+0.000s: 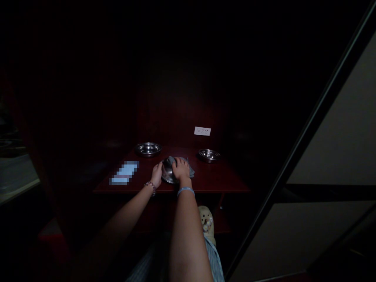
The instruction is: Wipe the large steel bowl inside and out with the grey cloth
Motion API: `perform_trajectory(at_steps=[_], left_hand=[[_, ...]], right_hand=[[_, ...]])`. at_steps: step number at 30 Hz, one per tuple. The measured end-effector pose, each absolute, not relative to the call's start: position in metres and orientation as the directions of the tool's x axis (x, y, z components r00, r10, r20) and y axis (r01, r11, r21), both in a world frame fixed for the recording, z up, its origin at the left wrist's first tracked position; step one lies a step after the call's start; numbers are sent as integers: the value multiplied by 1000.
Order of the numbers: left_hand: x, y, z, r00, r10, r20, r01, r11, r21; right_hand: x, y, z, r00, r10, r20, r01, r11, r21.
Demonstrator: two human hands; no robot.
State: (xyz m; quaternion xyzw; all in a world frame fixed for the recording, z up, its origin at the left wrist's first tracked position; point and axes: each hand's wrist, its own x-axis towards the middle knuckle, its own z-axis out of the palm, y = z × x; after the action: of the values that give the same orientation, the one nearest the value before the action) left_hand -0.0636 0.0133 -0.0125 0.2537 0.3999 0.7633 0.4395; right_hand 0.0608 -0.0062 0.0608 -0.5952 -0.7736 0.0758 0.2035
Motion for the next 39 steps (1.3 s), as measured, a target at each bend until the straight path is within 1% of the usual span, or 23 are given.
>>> perform_trajectory(at_steps=[10,12,15,19,34,39], left_hand=[[-63,16,-14,-501,865,37,-458,-301,836],[-63,16,-14,-502,864,35,-465,-303,832],[-63,15,-14,-497,867,26,-477,-298,827],[-64,15,-14,-493,870,25,-466,-288,836],[-64,16,-15,-495,868,39,-465,-302,832],[-65,17,-17,-490,870,60,-445,-309,840]], right_hand=[[59,-7,65,-215,961,176,905,264,-334],[59,-10,66,-196,965,176,904,247,-349],[58,-12,65,-153,969,195,889,221,-401],[58,-12,64,-134,968,213,868,218,-446],[59,-6,61,-211,957,199,899,270,-344],[59,-7,61,-199,960,197,905,257,-339]])
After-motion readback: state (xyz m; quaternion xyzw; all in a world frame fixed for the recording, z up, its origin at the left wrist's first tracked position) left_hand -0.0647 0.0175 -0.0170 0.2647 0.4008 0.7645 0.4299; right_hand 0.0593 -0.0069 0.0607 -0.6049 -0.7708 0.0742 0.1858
